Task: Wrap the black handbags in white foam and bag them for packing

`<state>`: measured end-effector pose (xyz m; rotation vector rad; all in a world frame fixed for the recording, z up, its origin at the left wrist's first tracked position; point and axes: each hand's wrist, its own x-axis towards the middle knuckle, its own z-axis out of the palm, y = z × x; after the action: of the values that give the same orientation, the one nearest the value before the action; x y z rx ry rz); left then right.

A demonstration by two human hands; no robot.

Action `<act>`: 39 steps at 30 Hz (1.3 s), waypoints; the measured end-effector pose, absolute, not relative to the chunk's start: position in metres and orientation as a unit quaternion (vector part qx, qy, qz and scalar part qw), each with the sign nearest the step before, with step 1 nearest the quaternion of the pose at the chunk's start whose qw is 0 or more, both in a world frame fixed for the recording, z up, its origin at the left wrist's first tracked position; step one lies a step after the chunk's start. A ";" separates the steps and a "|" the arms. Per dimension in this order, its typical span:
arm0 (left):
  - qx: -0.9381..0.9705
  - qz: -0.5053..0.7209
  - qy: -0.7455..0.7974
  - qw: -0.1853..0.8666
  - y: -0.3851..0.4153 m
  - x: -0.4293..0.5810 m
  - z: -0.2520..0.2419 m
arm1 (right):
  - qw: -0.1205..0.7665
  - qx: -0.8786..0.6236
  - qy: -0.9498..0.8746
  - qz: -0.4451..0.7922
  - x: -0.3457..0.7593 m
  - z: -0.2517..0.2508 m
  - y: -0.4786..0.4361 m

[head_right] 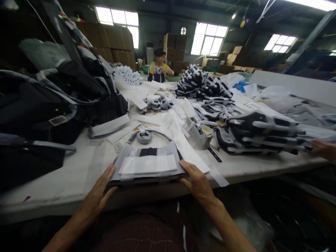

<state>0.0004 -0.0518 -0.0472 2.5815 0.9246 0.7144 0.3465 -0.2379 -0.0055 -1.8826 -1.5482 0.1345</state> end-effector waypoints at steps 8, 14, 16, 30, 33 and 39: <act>0.884 0.239 0.346 0.205 -0.065 0.006 -0.034 | 0.375 -0.720 -0.581 0.060 0.357 -0.023 -0.229; 0.775 0.258 0.432 0.381 -0.045 -0.008 0.008 | 0.448 -0.785 -0.426 0.042 0.354 -0.010 -0.257; 0.709 0.270 0.469 0.452 -0.031 -0.008 0.016 | 0.480 -0.824 -0.276 0.119 0.346 -0.009 -0.270; 0.394 0.129 0.363 0.834 -0.014 0.039 0.028 | 0.661 -0.394 0.057 0.636 0.240 0.017 -0.195; 0.398 0.148 0.344 0.838 -0.029 0.044 0.023 | 0.656 -0.431 0.083 0.613 0.241 0.029 -0.184; 0.428 0.251 0.396 0.772 -0.052 0.052 -0.009 | 0.685 -0.521 0.100 0.499 0.236 0.013 -0.167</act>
<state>0.0517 -0.0515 -0.0087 0.9284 0.8590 0.5439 0.2360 -0.1666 0.0130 -1.1668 0.2248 1.1176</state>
